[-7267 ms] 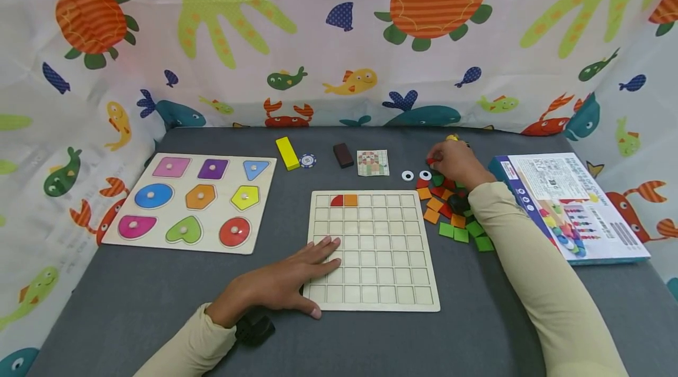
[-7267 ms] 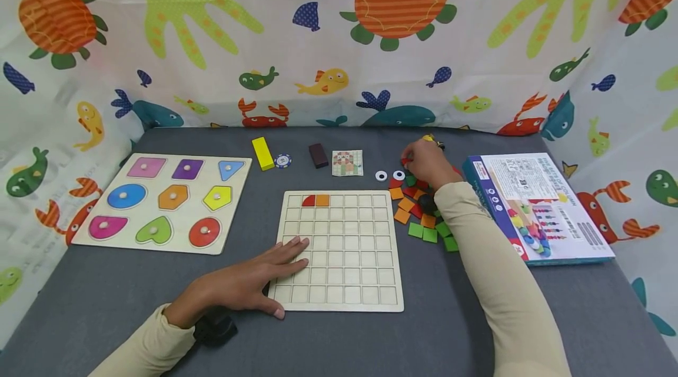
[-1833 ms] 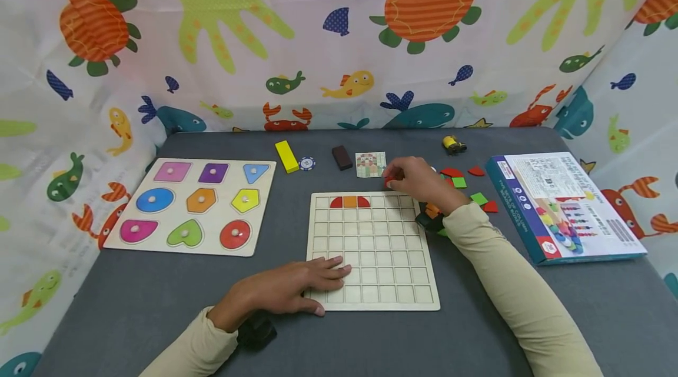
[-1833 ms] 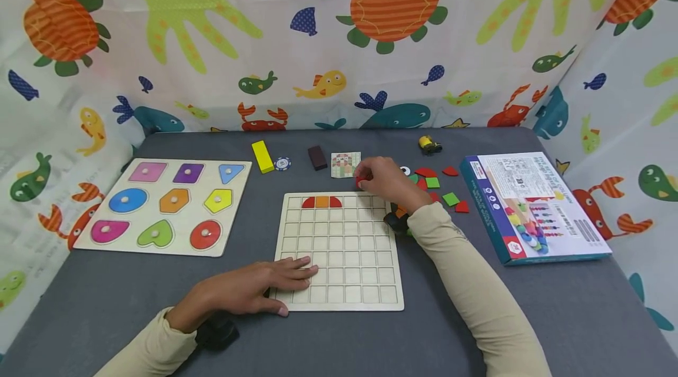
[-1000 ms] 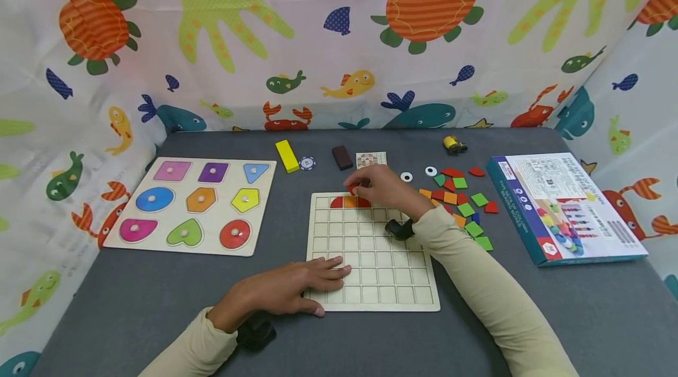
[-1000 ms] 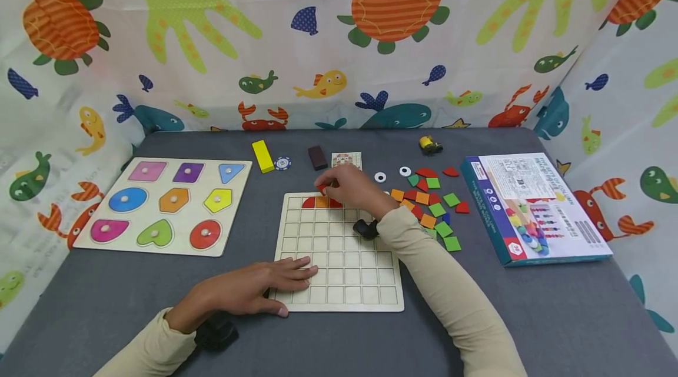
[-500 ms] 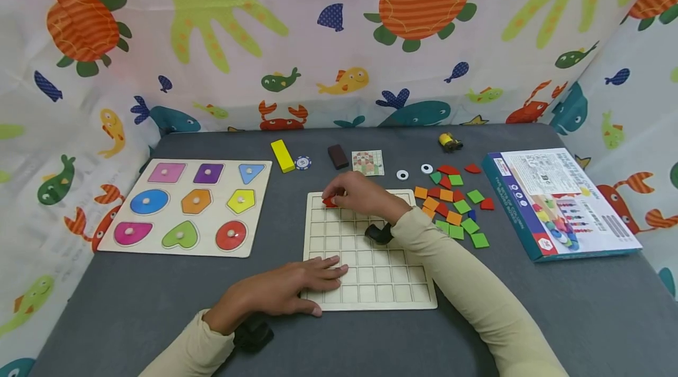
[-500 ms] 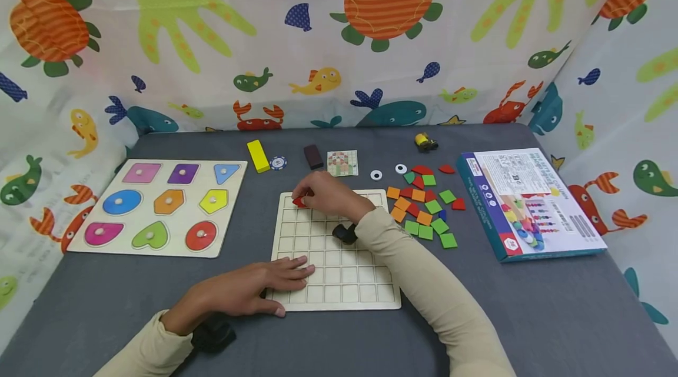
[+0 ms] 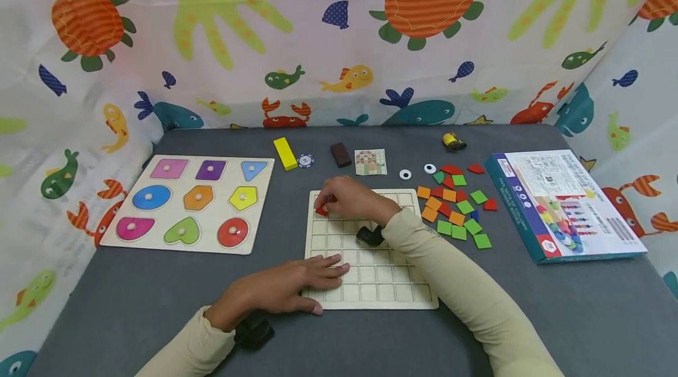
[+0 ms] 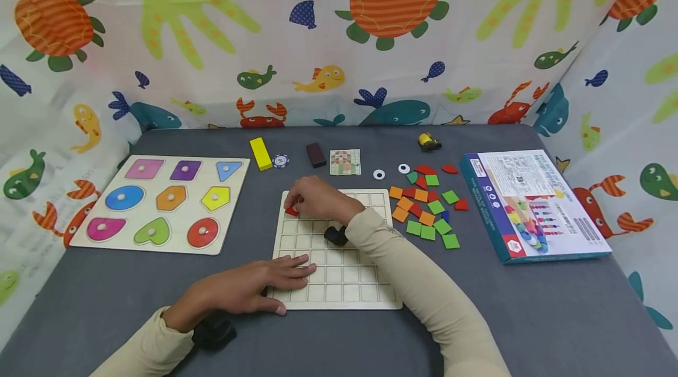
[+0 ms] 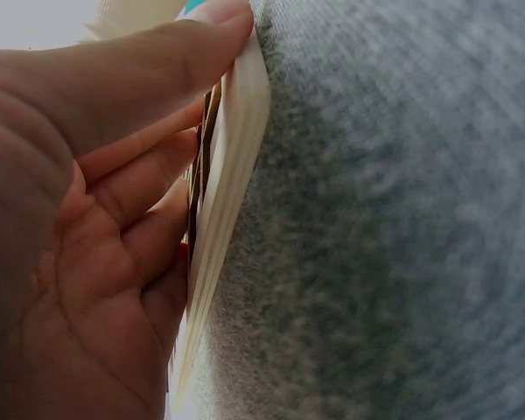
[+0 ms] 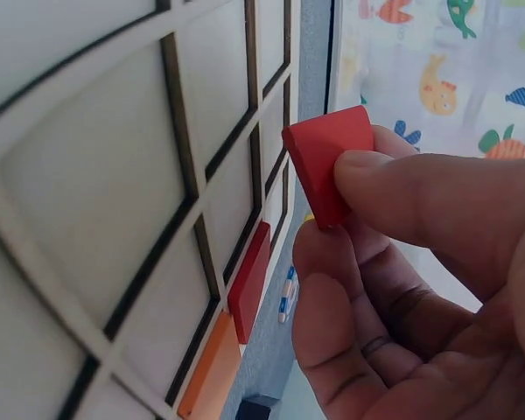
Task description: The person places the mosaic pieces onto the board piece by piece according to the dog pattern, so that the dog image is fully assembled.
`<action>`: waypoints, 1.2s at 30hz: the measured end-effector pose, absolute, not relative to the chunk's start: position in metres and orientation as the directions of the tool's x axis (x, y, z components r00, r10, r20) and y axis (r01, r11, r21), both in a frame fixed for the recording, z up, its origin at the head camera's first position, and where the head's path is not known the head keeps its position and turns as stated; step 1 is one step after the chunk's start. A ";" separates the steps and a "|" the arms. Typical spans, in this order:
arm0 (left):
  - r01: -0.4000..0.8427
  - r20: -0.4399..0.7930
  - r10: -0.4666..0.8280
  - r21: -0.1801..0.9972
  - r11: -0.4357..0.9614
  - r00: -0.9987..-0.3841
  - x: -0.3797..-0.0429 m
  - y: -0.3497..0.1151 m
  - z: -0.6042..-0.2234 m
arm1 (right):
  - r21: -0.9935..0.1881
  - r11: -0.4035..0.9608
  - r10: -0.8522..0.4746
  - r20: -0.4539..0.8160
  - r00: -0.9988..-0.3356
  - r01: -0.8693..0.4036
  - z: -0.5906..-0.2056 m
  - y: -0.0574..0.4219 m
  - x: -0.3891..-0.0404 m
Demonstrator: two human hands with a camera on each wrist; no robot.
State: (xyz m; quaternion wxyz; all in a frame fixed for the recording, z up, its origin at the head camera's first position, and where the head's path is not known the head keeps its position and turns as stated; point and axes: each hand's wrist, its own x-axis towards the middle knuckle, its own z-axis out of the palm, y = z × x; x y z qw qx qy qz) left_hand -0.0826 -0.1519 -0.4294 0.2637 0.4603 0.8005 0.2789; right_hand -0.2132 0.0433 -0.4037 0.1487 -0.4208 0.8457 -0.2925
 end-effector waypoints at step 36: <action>0.603 -0.157 0.888 0.682 0.414 -0.432 -0.083 -0.151 -0.430 | -0.486 0.525 -0.821 -0.073 -0.566 -0.699 -0.409 0.028 -0.209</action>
